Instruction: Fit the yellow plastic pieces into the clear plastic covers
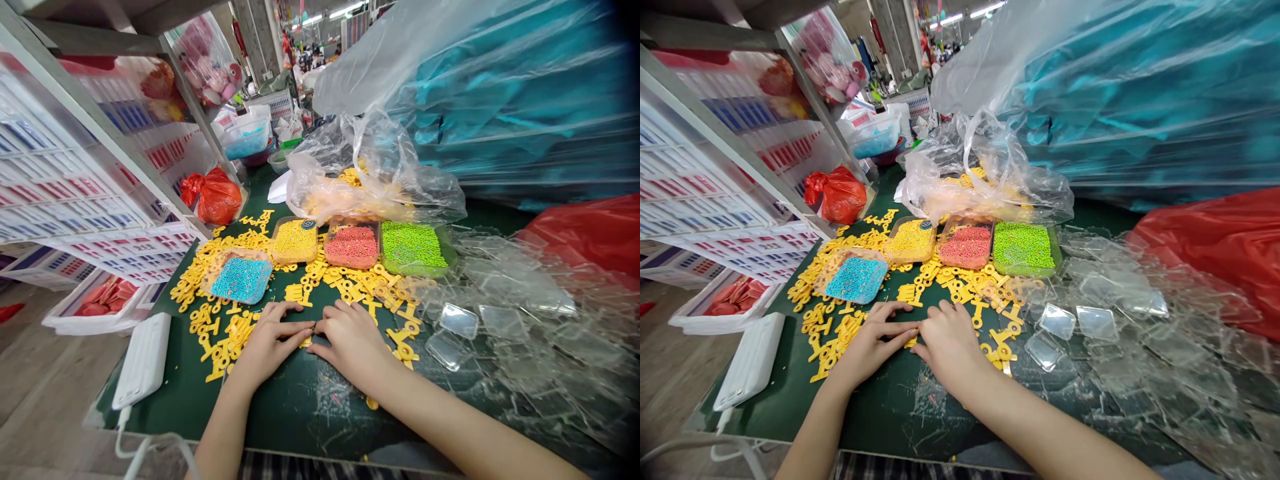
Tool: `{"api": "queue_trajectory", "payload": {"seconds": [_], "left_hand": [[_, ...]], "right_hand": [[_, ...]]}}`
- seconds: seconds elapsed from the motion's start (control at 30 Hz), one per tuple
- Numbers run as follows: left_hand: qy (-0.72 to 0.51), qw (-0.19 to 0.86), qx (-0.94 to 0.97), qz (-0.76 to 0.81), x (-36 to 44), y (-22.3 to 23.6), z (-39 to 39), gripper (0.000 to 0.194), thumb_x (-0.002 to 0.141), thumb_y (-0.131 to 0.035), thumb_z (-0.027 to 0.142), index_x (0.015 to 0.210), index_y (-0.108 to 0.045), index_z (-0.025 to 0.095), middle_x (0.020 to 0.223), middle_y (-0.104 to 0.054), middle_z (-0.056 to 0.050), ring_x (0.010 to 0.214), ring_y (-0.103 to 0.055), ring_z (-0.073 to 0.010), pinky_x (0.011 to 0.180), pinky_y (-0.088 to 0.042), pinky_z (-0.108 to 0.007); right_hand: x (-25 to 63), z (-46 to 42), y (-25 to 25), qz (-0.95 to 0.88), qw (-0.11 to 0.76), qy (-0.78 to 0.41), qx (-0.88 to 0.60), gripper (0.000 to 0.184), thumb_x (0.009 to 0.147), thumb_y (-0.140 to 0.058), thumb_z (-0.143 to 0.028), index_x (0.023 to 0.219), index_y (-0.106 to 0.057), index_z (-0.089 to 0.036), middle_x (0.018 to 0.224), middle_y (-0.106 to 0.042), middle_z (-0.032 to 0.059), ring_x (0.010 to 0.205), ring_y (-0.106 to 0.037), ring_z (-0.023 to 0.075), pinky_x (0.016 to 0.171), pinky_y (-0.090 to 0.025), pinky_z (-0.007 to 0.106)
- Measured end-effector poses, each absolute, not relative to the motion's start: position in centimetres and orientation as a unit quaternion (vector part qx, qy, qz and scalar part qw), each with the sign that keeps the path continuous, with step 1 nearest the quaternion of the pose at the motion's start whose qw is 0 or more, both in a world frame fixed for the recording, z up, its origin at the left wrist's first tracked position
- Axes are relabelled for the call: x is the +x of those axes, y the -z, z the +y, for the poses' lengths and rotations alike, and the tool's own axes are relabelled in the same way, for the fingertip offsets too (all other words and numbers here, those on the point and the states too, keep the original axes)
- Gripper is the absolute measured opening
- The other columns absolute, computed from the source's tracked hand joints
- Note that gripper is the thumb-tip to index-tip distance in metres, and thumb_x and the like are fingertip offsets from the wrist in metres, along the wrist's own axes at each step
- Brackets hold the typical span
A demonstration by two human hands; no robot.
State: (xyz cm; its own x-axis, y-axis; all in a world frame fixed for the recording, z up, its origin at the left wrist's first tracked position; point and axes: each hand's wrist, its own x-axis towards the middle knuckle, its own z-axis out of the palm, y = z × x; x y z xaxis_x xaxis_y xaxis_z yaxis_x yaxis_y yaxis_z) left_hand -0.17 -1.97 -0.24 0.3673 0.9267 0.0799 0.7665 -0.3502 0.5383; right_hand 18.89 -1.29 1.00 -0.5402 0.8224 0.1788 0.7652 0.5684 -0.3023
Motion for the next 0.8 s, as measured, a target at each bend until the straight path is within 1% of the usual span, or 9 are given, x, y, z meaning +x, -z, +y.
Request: {"api": "queue_trajectory", "payload": {"seconds": [0.1,0.23,0.37,0.6,0.73,0.8], "left_hand": [[-0.194,0.204,0.798,0.533,-0.34,0.21,-1.99,0.019,0.089,-0.062,0.033,0.104,-0.074,0.035,0.118,-0.063,-0.005,0.11,-0.051,-0.0256,0.097,-0.046,-0.047],[-0.214,0.187,0.788,0.547,-0.59,0.08,-2.07,0.02,0.09,-0.061,0.034,0.106,-0.073,0.036,0.115,-0.063,-0.004,0.109,-0.052,-0.025,0.096,-0.046,-0.046],[-0.204,0.202,0.787,0.547,-0.53,-0.12,-2.14,0.02,0.09,-0.061,0.035,0.106,-0.073,0.037,0.116,-0.063,-0.003,0.111,-0.051,-0.0257,0.097,-0.044,-0.046],[-0.167,0.185,0.796,0.552,-0.11,-0.23,-2.15,0.019,0.089,-0.063,0.036,0.105,-0.073,0.039,0.127,-0.061,-0.003,0.116,-0.048,-0.0294,0.1,-0.037,-0.053],[-0.151,0.178,0.796,0.558,0.01,-0.09,-2.18,0.02,0.088,-0.063,0.036,0.105,-0.073,0.039,0.136,-0.056,-0.002,0.117,-0.045,-0.0297,0.101,-0.036,-0.055],[-0.153,0.174,0.797,0.558,-0.05,-0.05,-2.15,0.019,0.089,-0.063,0.037,0.105,-0.073,0.039,0.137,-0.056,-0.002,0.117,-0.045,-0.0294,0.101,-0.037,-0.055]], "right_hand": [[18.86,-1.28,-0.89,-0.873,0.156,-0.093,-0.452,0.019,0.074,-0.08,-0.039,0.076,-0.073,-0.021,0.071,-0.064,0.0029,0.08,-0.058,0.0219,0.066,-0.034,0.032],[18.79,-1.29,-0.97,-0.873,0.15,-0.098,-0.455,0.02,0.073,-0.081,-0.039,0.075,-0.073,-0.02,0.071,-0.064,0.0031,0.08,-0.057,0.0219,0.066,-0.033,0.031],[18.81,-1.3,-1.28,-0.873,0.143,-0.108,-0.454,0.019,0.073,-0.081,-0.038,0.076,-0.073,-0.02,0.072,-0.065,0.003,0.08,-0.058,0.022,0.065,-0.033,0.03],[18.84,-1.27,-0.89,-0.874,0.153,-0.104,-0.449,0.019,0.074,-0.08,-0.038,0.078,-0.073,-0.022,0.072,-0.065,0.0026,0.081,-0.058,0.0217,0.067,-0.034,0.032],[18.84,-1.3,-0.73,-0.876,0.154,-0.099,-0.446,0.02,0.074,-0.08,-0.04,0.08,-0.073,-0.021,0.072,-0.065,0.0026,0.081,-0.059,0.0217,0.066,-0.035,0.032],[18.83,-1.33,-0.71,-0.876,0.153,-0.099,-0.447,0.021,0.073,-0.081,-0.04,0.079,-0.074,-0.021,0.072,-0.065,0.0026,0.081,-0.059,0.0221,0.066,-0.035,0.032]]}}
